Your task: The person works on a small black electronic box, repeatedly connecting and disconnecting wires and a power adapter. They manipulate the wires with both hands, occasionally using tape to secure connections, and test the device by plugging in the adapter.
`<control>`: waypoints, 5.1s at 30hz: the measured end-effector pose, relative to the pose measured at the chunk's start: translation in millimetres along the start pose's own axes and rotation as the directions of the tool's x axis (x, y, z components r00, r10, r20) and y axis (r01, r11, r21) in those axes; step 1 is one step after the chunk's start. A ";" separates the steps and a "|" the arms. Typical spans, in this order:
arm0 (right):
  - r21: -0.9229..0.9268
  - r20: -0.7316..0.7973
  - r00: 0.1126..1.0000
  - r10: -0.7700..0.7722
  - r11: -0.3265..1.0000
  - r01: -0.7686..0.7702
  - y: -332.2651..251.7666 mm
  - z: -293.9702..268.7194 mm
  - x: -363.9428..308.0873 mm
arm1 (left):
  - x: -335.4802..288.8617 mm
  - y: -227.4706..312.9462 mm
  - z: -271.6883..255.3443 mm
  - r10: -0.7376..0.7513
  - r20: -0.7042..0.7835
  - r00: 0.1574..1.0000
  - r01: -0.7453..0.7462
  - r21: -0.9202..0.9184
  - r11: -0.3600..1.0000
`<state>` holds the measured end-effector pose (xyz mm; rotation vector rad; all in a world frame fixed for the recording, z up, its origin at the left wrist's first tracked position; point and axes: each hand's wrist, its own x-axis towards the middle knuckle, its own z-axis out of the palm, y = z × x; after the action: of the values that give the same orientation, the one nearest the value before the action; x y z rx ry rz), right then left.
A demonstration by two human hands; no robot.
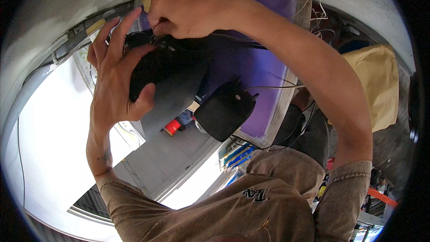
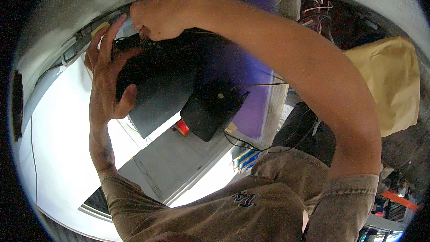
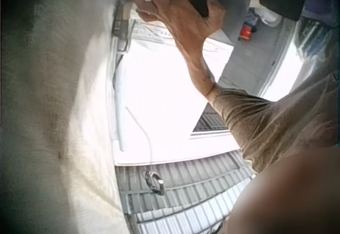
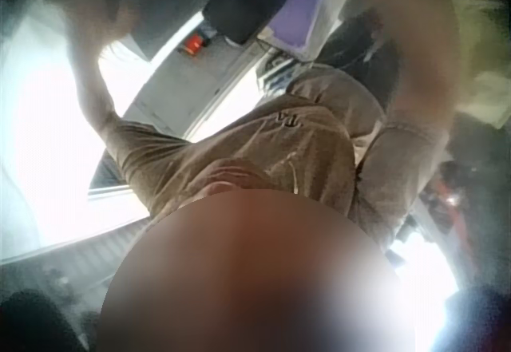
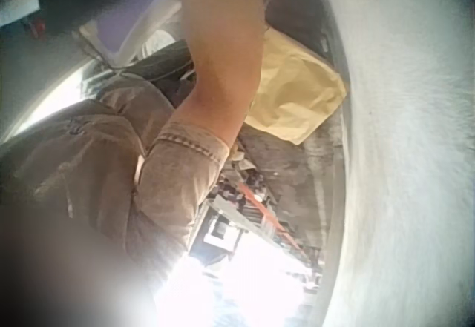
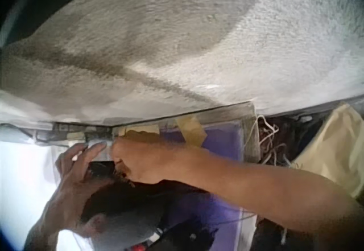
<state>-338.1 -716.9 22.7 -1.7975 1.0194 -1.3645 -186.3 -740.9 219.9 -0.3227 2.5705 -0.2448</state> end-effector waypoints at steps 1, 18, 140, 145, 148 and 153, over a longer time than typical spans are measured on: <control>0.000 0.001 1.000 -0.007 1.000 0.007 -0.3 0.5 1.7 | -1.5 -1.2 0.5 0.003 -0.014 1.000 -0.003 0.009 1.000; 0.302 -0.048 0.998 -0.035 0.952 0.048 2.5 -16.5 4.2 | 36.3 -113.6 13.0 -0.024 0.154 0.988 0.128 -0.713 0.689; 0.304 0.063 0.939 0.338 0.890 -0.340 -79.9 23.0 -48.8 | 72.4 -108.9 33.4 0.088 0.538 0.839 0.457 -0.783 0.422; 0.284 0.082 0.935 0.345 0.891 -0.354 -80.1 21.1 -50.2 | 70.9 -109.9 32.6 0.080 0.552 0.830 0.471 -0.770 0.430; 0.271 0.094 0.929 0.357 0.889 -0.369 -80.6 20.6 -49.6 | 70.8 -110.6 33.0 0.097 0.537 0.838 0.456 -0.786 0.418; 0.273 0.089 0.932 0.352 0.891 -0.363 -80.7 20.9 -48.8 | 71.4 -113.0 33.3 0.132 0.541 0.831 0.454 -0.796 0.400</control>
<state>-309.7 -634.2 64.0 -1.3387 1.0154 -1.1738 -207.6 -872.1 183.9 -0.9106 1.8171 1.1300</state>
